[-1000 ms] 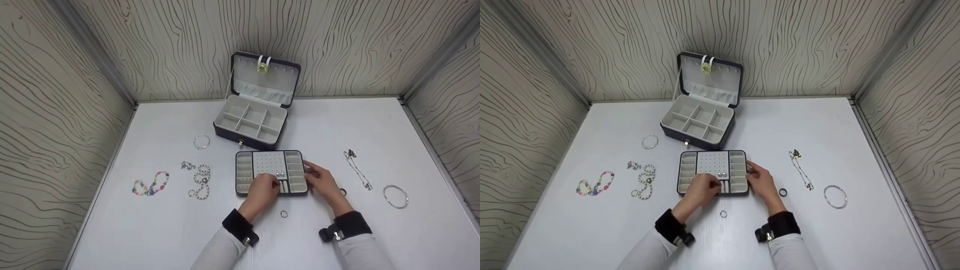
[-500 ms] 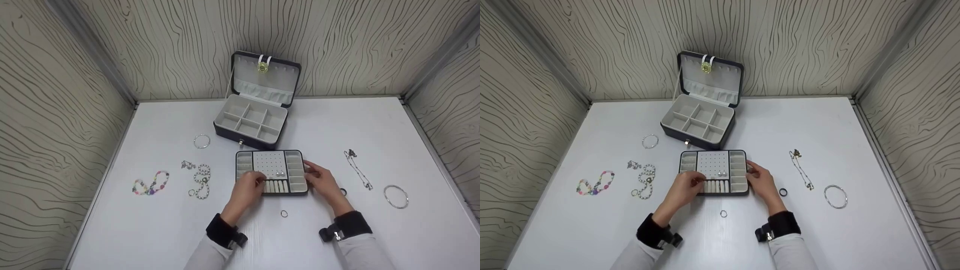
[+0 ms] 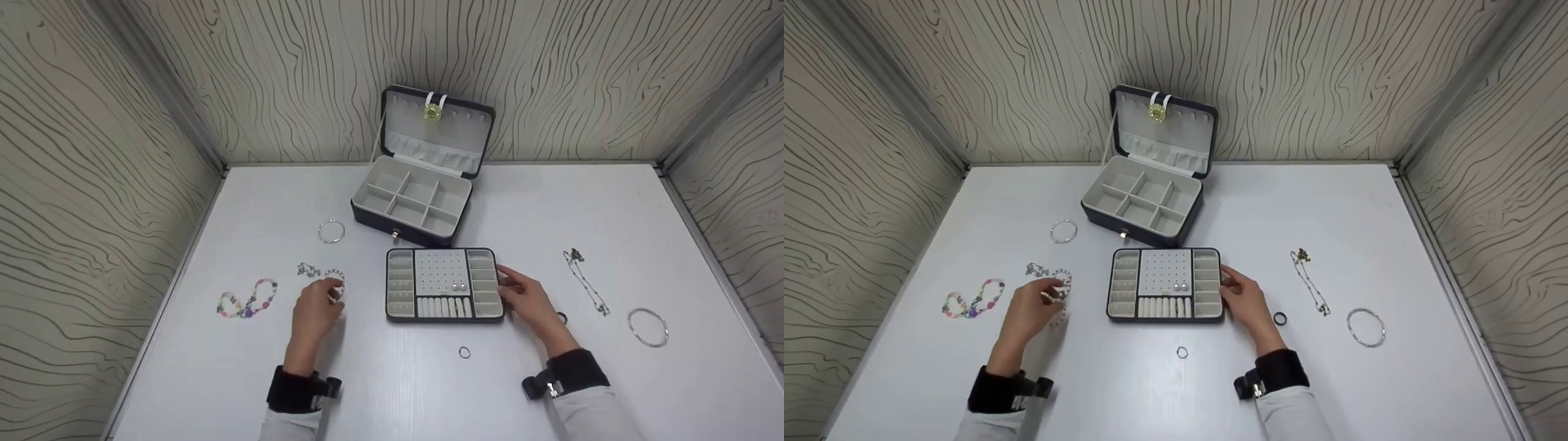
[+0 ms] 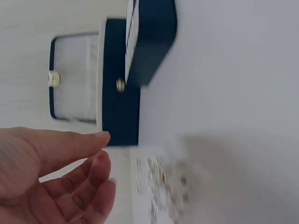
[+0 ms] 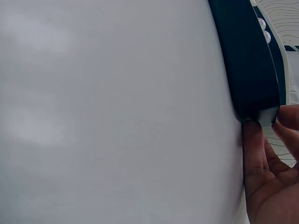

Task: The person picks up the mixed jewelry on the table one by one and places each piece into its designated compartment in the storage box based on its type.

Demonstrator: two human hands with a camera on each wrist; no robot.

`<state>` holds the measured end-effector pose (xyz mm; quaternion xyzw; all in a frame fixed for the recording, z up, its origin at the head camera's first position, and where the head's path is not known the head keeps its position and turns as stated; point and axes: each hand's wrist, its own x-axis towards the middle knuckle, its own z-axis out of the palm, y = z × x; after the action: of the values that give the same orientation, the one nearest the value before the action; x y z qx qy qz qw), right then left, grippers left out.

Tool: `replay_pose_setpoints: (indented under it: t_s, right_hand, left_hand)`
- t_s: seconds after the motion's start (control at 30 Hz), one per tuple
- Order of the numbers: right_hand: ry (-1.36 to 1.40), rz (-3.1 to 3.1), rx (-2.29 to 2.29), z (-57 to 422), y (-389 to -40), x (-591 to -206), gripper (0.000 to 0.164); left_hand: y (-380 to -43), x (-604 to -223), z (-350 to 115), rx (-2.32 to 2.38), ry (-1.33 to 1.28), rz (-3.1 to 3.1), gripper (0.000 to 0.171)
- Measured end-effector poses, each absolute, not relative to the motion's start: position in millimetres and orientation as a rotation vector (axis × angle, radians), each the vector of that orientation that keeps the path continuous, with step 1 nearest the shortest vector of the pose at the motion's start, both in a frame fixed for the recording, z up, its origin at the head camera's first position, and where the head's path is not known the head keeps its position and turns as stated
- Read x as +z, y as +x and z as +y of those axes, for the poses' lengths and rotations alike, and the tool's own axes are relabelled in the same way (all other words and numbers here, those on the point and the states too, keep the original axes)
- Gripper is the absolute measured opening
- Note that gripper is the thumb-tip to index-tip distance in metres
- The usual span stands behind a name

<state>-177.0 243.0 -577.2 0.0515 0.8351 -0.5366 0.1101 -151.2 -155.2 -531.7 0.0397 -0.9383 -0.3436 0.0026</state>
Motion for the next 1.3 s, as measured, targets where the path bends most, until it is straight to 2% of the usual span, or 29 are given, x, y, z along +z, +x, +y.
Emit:
replay_pose_setpoints:
  t_s: [0.2, 0.4, 1.2, 1.3]
  right_hand:
    - [0.154, 2.469, -1.574, 244, -175, -579, 0.050]
    - [0.156, 2.463, -1.572, 244, -176, -579, 0.051]
    - [0.146, 2.484, -1.552, 243, -178, -580, 0.051]
    - [0.142, 2.484, -1.562, 242, -179, -578, 0.051]
  left_hand:
    - [-145, -541, -192, -0.992, 0.259, -3.004, 0.041]
    - [-139, -544, -209, -0.939, 0.235, -3.085, 0.029]
    - [-138, -558, -210, -0.751, 0.278, -3.082, 0.001]
    - [-139, -558, -210, -0.746, 0.275, -3.076, 0.003]
